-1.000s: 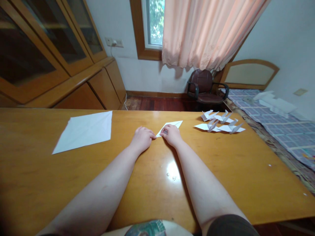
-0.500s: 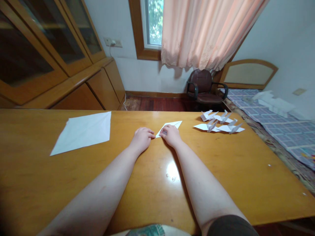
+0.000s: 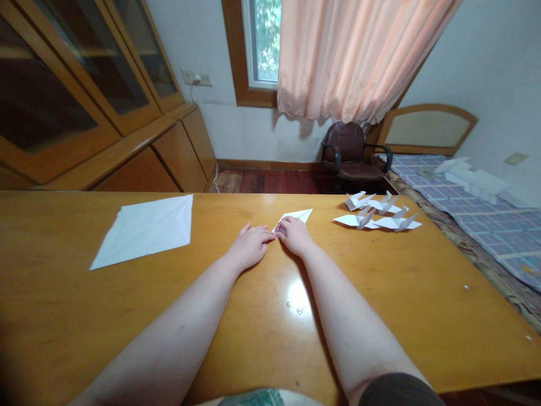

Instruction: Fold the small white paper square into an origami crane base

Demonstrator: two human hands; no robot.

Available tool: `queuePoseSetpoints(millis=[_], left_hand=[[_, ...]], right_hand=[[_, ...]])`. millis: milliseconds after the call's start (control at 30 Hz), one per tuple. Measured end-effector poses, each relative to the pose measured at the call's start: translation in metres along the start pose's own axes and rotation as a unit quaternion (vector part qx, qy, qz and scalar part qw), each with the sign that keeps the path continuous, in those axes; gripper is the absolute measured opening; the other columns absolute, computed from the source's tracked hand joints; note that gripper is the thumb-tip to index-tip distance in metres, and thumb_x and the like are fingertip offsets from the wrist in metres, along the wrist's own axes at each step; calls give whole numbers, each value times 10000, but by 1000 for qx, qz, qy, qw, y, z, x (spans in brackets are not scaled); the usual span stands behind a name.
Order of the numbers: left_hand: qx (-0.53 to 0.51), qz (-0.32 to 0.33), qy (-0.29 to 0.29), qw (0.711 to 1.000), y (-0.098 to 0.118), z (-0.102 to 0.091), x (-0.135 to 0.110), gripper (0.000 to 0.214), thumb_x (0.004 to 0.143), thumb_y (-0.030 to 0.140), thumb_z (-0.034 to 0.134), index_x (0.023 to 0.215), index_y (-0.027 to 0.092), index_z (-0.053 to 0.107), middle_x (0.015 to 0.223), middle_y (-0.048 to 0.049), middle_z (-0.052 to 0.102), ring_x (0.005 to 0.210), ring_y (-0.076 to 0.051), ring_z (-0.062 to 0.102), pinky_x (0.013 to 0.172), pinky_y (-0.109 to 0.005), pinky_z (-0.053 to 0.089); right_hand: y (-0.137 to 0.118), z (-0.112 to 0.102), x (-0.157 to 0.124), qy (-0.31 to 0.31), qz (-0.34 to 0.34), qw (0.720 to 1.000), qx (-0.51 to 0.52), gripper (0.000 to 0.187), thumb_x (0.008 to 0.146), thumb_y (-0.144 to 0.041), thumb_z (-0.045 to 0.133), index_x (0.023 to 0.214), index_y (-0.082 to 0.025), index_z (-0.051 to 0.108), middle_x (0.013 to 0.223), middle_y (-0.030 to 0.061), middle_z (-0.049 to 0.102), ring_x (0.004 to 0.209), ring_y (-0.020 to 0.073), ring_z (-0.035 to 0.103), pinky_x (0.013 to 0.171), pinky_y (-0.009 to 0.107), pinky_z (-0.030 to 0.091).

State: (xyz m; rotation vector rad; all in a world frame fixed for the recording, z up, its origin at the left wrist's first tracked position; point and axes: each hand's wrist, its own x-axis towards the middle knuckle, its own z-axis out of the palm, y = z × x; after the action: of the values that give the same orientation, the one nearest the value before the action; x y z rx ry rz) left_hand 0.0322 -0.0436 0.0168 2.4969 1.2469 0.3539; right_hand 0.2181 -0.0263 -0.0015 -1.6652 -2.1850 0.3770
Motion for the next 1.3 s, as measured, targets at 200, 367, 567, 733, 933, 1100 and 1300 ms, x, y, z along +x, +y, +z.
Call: queuePoseSetpoints(millis=[200, 367, 567, 733, 933, 1100, 1300], left_hand=[[44, -4, 13, 999, 2, -3, -1, 369, 836, 155, 497, 1074, 325, 722, 1188, -6, 683, 1289, -251, 465, 1156, -596, 140], [49, -29, 31, 998, 1, -2, 0, 330, 849, 169, 501, 982, 331, 756, 1123, -11, 699, 1282, -269, 466, 1153, -620, 117], [28, -25, 20, 999, 0, -3, 1, 352, 851, 150, 481, 1005, 319, 749, 1153, -4, 702, 1297, -255, 462, 1159, -614, 104], [2, -21, 0, 1000, -2, -4, 2, 374, 842, 138, 472, 1049, 312, 730, 1224, 17, 682, 1311, -242, 456, 1160, -610, 107], [-18, -2, -15, 1000, 0, -4, 1, 408, 835, 129, 460, 1106, 307, 709, 1221, 16, 687, 1298, -227, 471, 1174, -590, 84], [-43, 67, -20, 997, 8, -5, -2, 361, 850, 166, 472, 1067, 308, 724, 1119, -6, 720, 1203, -204, 544, 1187, -520, 130], [-65, 22, 37, 997, 6, -5, 3, 255, 918, 291, 476, 985, 254, 719, 1012, -20, 732, 988, -188, 618, 977, -336, 431]], right_hand=[[-1, 0, 0, 8, 12, 1000, -8, 95, 840, -313, 654, 896, -248, 695, 1105, 45, 642, 1080, 251, 521, 981, 417, 341], [-2, -3, -2, 4, 13, 1000, 2, 91, 836, -292, 648, 895, -241, 695, 1117, 51, 643, 1074, 244, 537, 959, 406, 358], [-1, -6, -2, 9, 9, 1000, 13, 164, 777, -334, 713, 901, -232, 678, 1075, 49, 666, 1057, 253, 556, 950, 417, 367], [15, -11, 1, 34, 49, 998, 34, 268, 697, -249, 764, 947, -251, 668, 1028, 22, 696, 1017, 243, 584, 940, 418, 372], [40, -19, -1, 83, 128, 988, 9, 312, 659, -371, 780, 913, -228, 671, 958, 42, 683, 929, 235, 593, 884, 400, 411], [40, -16, -2, 110, 127, 986, -17, 249, 754, -402, 703, 936, -232, 700, 1075, 74, 673, 1067, 261, 569, 975, 448, 373], [14, -8, 1, 57, 45, 997, 37, 93, 817, -287, 643, 817, -250, 728, 1091, 40, 697, 1085, 233, 580, 1039, 459, 323]])
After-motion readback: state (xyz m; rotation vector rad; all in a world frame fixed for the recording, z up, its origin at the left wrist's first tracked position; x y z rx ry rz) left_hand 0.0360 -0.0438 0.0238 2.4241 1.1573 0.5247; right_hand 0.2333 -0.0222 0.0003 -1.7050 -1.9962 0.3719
